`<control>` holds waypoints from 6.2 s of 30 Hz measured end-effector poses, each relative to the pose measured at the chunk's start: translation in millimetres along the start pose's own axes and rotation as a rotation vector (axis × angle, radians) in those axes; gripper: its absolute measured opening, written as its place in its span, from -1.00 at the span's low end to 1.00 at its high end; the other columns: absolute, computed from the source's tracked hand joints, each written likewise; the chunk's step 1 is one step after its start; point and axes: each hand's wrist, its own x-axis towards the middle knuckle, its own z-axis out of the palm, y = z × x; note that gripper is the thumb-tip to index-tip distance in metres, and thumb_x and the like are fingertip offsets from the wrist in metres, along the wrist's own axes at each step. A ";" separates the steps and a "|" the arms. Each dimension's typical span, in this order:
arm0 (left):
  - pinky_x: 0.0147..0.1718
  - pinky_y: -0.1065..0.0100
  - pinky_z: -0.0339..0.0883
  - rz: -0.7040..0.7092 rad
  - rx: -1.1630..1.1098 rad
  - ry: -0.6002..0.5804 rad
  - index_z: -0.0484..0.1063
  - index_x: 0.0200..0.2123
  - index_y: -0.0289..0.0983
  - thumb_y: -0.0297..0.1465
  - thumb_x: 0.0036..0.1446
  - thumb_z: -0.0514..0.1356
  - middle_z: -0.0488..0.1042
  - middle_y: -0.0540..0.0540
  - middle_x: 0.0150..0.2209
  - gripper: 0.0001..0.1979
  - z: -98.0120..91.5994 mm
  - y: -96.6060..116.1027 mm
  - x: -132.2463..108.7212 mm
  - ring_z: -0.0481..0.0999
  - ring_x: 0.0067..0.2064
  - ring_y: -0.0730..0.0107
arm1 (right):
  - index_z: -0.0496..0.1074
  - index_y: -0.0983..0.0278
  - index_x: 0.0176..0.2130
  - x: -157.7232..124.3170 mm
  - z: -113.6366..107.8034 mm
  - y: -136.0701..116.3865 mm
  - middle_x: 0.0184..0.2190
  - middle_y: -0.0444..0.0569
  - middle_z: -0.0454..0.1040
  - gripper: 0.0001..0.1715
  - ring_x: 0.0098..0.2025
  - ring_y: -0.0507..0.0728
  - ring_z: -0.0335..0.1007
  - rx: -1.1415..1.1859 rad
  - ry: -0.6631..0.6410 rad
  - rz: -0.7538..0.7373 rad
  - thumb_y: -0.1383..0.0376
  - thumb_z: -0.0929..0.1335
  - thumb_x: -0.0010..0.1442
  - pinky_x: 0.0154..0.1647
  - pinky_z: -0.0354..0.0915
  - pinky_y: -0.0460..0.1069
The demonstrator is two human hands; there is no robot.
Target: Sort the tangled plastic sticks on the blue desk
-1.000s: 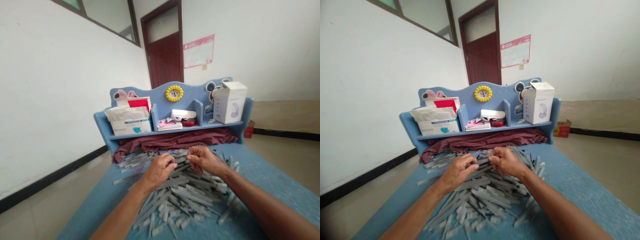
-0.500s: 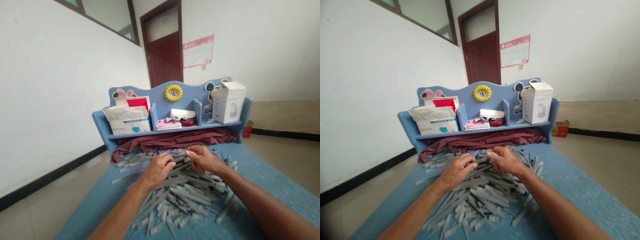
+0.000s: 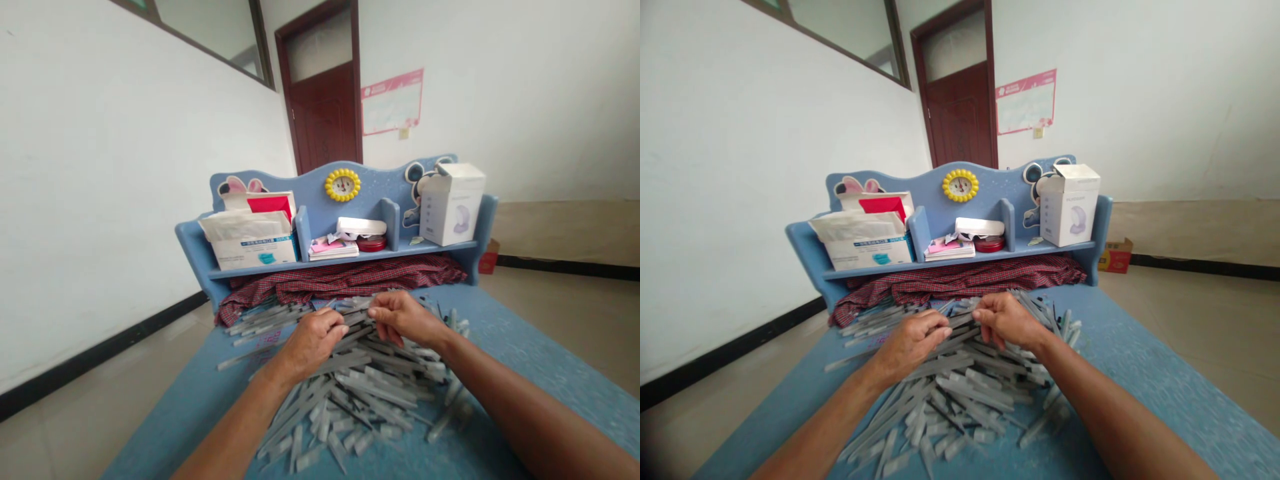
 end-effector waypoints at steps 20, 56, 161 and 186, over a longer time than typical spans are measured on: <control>-0.52 0.47 0.14 -0.180 -0.088 -0.080 0.34 -0.54 -0.27 -0.28 0.07 -0.01 0.28 0.08 -0.68 -0.73 -4.9 2.6 -1.5 0.30 -0.56 0.47 | 0.43 0.28 -0.50 7.0 -44.4 16.9 -0.69 -0.10 0.37 -0.79 -0.60 0.02 0.26 -0.679 0.451 0.048 0.22 0.28 0.01 -0.57 0.05 -0.11; -0.66 0.51 0.09 -0.473 -0.500 0.107 0.38 -0.47 -0.34 -0.30 -0.08 0.19 0.35 0.05 -0.67 -0.81 -38.0 -49.3 -6.9 0.26 -0.65 0.54 | 0.36 0.33 -0.48 10.7 -32.5 23.8 -0.82 -0.22 0.26 -0.84 -0.83 -0.08 0.00 -0.307 0.351 0.077 0.28 0.27 0.02 -0.79 -0.10 -0.16; -0.39 0.47 0.16 0.175 0.220 -0.146 0.47 -0.38 -0.28 -0.38 0.13 0.03 0.49 -0.05 -0.43 -0.78 -23.8 4.7 19.0 0.43 -0.37 0.41 | 0.30 0.34 -0.44 3.3 -9.7 1.3 -0.64 -0.12 0.47 -0.63 -0.79 -0.05 0.27 0.121 -0.021 -0.033 0.06 0.36 0.01 -0.83 -0.11 -0.21; -0.38 0.46 0.14 0.165 0.239 -0.106 0.47 -0.38 -0.29 -0.40 0.14 0.01 0.49 -0.08 -0.43 -0.76 -17.3 0.6 17.2 0.43 -0.37 0.41 | 0.27 0.30 -0.24 1.8 -3.7 -3.3 -0.68 -0.16 0.44 -0.53 -0.82 -0.04 0.23 0.130 0.000 0.066 -0.04 0.27 0.08 -0.87 -0.17 -0.21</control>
